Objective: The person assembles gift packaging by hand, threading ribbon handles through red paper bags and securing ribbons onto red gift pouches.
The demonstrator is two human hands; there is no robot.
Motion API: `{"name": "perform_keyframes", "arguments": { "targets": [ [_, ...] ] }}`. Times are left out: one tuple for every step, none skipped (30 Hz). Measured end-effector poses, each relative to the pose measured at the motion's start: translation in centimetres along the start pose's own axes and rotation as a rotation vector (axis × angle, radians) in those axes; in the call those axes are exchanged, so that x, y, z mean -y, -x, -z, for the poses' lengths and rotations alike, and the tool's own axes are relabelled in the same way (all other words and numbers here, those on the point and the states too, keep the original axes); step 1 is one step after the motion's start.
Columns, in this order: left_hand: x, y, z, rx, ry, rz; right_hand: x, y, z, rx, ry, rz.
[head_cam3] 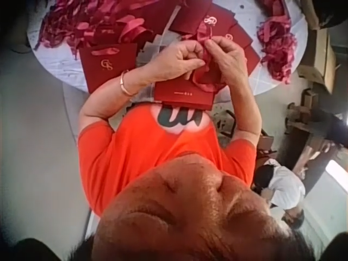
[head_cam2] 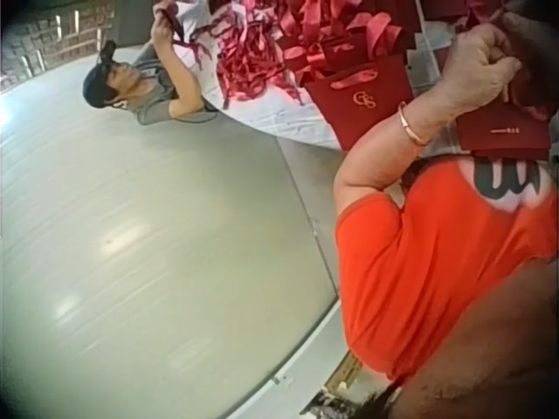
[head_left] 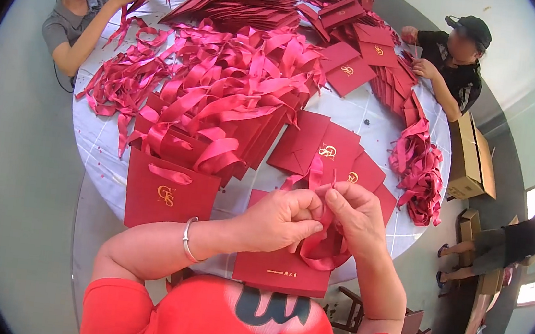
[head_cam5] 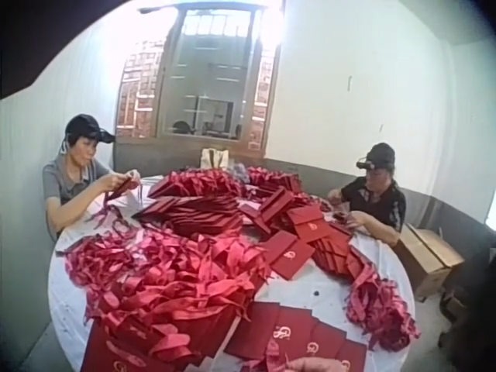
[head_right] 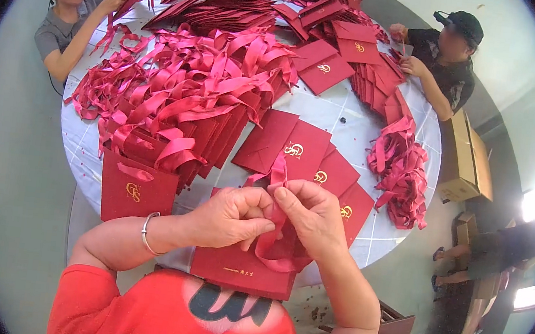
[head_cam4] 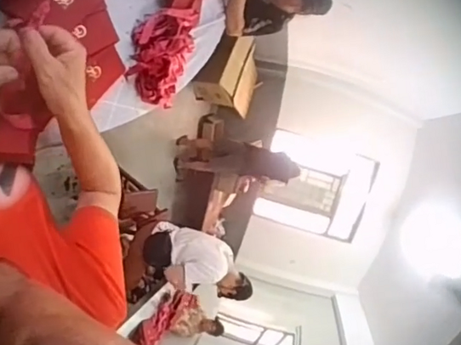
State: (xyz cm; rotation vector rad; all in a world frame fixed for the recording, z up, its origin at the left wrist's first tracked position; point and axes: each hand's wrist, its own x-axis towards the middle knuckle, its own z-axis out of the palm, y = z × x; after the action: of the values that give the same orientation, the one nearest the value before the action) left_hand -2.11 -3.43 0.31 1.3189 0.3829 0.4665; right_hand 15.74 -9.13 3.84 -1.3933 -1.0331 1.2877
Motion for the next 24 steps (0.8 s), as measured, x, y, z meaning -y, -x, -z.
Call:
{"name": "perform_keyframes", "arguments": {
  "targets": [
    [0.0,0.0,0.0,0.002,0.001,0.002,-0.1,-0.1,0.0,-0.006,-0.024,0.022],
    [0.0,0.0,0.0,-0.004,-0.012,0.008,-0.2,-0.1,0.1,-0.015,-0.049,0.042],
    [0.0,0.0,0.0,-0.009,-0.024,0.015,-0.3,-0.1,0.2,-0.023,-0.051,0.038],
    [0.4,-0.1,0.0,-0.001,-0.021,0.021,-0.4,-0.1,0.4,-0.032,-0.112,0.066],
    [0.9,-0.2,0.1,-0.076,-0.149,-0.089,-0.7,0.0,0.5,-0.046,-0.175,0.09],
    [1.1,-0.2,0.2,-0.149,-0.275,-0.199,-1.3,-0.1,1.1,-0.074,-0.173,0.132],
    [1.0,-0.1,0.6,-0.217,-0.409,-0.178,-0.7,0.3,1.7,-0.072,-0.205,0.096],
    [0.0,-0.1,0.8,-0.285,-0.624,-0.292,-0.4,0.9,2.2,-0.074,-0.242,0.056],
    [-0.6,-0.3,1.1,-0.356,-0.84,-0.414,-0.7,1.1,2.9,-0.053,-0.22,0.102],
    [-0.6,-0.4,1.3,-0.381,-0.902,-0.407,-0.6,1.9,3.1,-0.102,-0.054,0.121],
    [-0.3,-0.5,1.4,-0.378,-0.905,-0.4,-0.4,2.4,3.3,-0.139,0.113,0.144],
    [0.1,-0.7,1.6,-0.357,-0.983,-0.423,-1.2,2.9,3.5,-0.149,0.187,0.163],
    [0.3,-0.7,1.7,-0.335,-1.062,-0.447,-1.7,3.6,3.3,-0.152,0.27,0.161],
    [0.4,-0.8,1.5,-0.329,-1.066,-0.441,-2.3,4.4,3.1,-0.161,0.351,0.158],
    [0.5,-0.8,1.4,-0.298,-1.07,-0.454,-1.9,5.2,2.0,-0.172,0.435,0.16],
    [0.6,-0.8,1.2,-0.267,-1.074,-0.466,-2.7,5.6,1.5,-0.147,0.632,0.362],
    [0.5,-0.9,1.0,-0.255,-1.064,-0.468,-3.5,6.1,1.2,-0.127,0.827,0.566],
    [0.4,-0.9,1.0,-0.253,-1.072,-0.46,-4.3,6.7,0.4,-0.151,0.913,0.592],
    [0.3,-0.9,1.0,-0.239,-1.047,-0.452,-5.0,6.9,0.0,-0.156,1.027,0.685],
    [0.2,-0.9,1.1,-0.224,-1.021,-0.443,-5.7,6.9,-0.2,-0.163,1.141,0.778],
    [0.1,-0.8,1.1,-0.221,-1.03,-0.435,-6.4,6.8,-0.4,-0.156,1.174,0.797],
    [0.0,-0.8,1.1,-0.203,-1.052,-0.42,-6.6,6.8,-0.5,-0.158,1.163,0.797],
    [0.0,-0.8,1.0,-0.187,-1.073,-0.404,-6.7,6.7,-0.4,-0.144,1.171,0.804],
    [0.0,-0.8,1.0,-0.185,-1.079,-0.395,-6.8,6.6,-0.4,-0.13,1.18,0.812]
  ]
}}
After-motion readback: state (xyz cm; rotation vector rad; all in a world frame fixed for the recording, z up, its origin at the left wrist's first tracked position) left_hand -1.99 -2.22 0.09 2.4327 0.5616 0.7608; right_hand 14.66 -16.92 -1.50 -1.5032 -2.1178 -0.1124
